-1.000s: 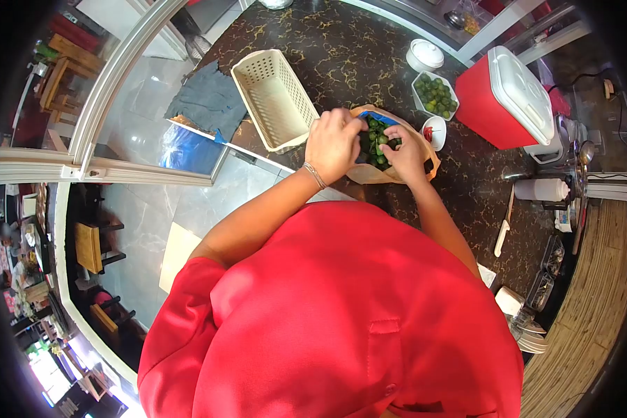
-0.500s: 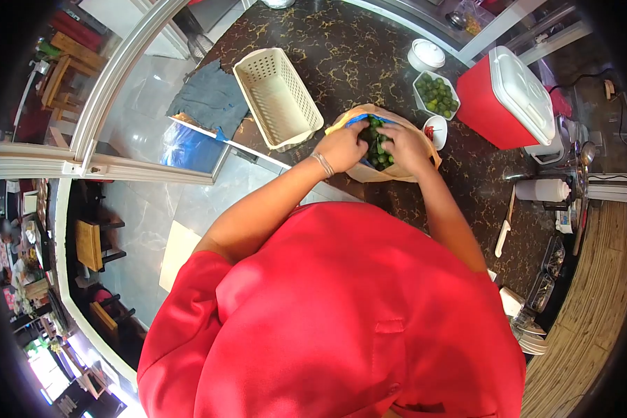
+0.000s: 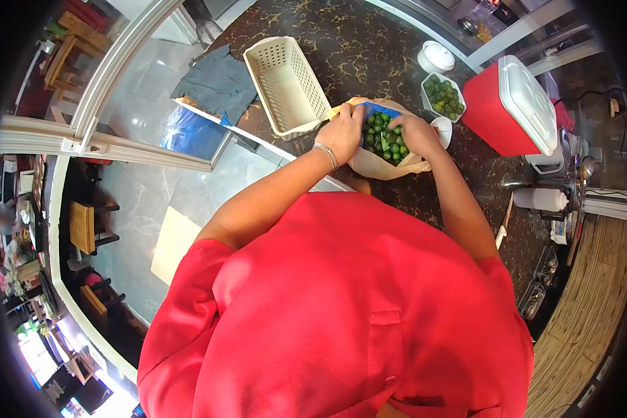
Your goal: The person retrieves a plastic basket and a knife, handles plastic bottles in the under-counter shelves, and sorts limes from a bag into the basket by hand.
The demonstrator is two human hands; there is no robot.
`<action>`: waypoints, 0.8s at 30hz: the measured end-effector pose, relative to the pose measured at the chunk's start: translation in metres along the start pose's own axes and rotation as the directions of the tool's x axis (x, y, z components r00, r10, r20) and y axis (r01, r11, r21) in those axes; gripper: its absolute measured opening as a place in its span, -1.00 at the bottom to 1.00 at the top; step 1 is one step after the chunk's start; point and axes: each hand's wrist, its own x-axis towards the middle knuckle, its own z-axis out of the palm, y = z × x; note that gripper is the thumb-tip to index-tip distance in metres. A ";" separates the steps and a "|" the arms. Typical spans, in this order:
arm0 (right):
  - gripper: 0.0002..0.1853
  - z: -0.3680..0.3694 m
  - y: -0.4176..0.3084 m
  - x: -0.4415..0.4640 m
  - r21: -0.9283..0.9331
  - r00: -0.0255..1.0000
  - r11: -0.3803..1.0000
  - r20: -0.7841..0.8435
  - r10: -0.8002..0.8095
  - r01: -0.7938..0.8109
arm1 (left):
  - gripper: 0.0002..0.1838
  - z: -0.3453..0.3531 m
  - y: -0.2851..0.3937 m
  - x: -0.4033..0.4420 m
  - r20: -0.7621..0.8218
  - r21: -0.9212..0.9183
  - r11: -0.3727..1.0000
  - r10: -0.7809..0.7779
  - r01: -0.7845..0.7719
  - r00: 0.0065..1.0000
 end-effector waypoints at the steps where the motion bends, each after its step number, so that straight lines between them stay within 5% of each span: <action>1: -0.66 -0.001 -0.004 0.007 0.042 0.979 0.987 -0.128 0.161 -0.156 | -0.35 0.005 -0.004 0.002 -0.022 -0.008 1.000 0.022 -0.022 1.000; 3: -0.68 0.002 -0.009 0.018 0.041 0.979 0.983 -0.097 0.181 -0.178 | -0.38 0.009 -0.007 0.001 -0.022 -0.022 0.999 0.023 -0.023 0.999; 6: -0.68 0.020 -0.013 0.023 -0.245 0.975 0.965 -0.219 0.042 -0.097 | -0.46 0.000 -0.001 -0.009 -0.029 -0.079 0.997 -0.002 -0.001 1.000; 8: -0.69 0.025 -0.013 0.022 -0.243 0.975 0.961 -0.206 0.084 -0.135 | -0.51 -0.001 0.000 -0.012 -0.039 -0.125 0.992 -0.029 0.024 0.999; 11: -0.73 0.035 -0.008 0.015 -0.218 0.962 0.964 -0.257 0.093 -0.151 | -0.67 0.005 -0.006 -0.013 -0.207 -0.307 0.942 0.074 -0.137 0.975; 13: -0.74 0.037 -0.009 0.013 -0.150 0.940 0.970 -0.312 0.138 -0.192 | -0.77 -0.003 -0.001 -0.019 0.121 -0.657 0.741 -0.072 0.135 0.990; 14: -0.74 0.041 -0.011 0.014 -0.196 0.920 0.959 -0.371 0.123 -0.207 | -0.78 0.009 -0.006 -0.019 0.092 -0.727 0.682 -0.028 0.086 0.995; 15: -0.74 0.044 -0.011 0.016 -0.193 0.921 0.960 -0.369 0.122 -0.204 | -0.78 0.014 -0.008 -0.021 0.093 -0.725 0.683 -0.032 0.090 0.995; 18: -0.73 0.045 -0.018 0.022 -0.113 0.893 0.957 -0.403 0.202 -0.267 | -0.79 0.009 -0.008 -0.023 0.475 -0.790 0.444 0.011 0.422 0.880; 21: -0.69 0.034 -0.022 0.015 0.051 0.880 0.903 -0.210 0.426 -0.426 | -0.79 0.006 -0.005 -0.026 0.538 -0.795 0.343 0.016 0.501 0.843; 23: -0.65 0.042 -0.007 0.003 0.291 0.892 0.953 -0.405 0.198 -0.080 | -0.77 0.012 -0.006 -0.026 0.495 -0.814 0.358 0.017 0.457 0.869; 24: -0.62 0.038 -0.010 -0.004 0.336 0.893 0.941 -0.407 0.192 -0.049 | -0.77 0.013 -0.006 -0.026 0.462 -0.833 0.345 0.006 0.432 0.887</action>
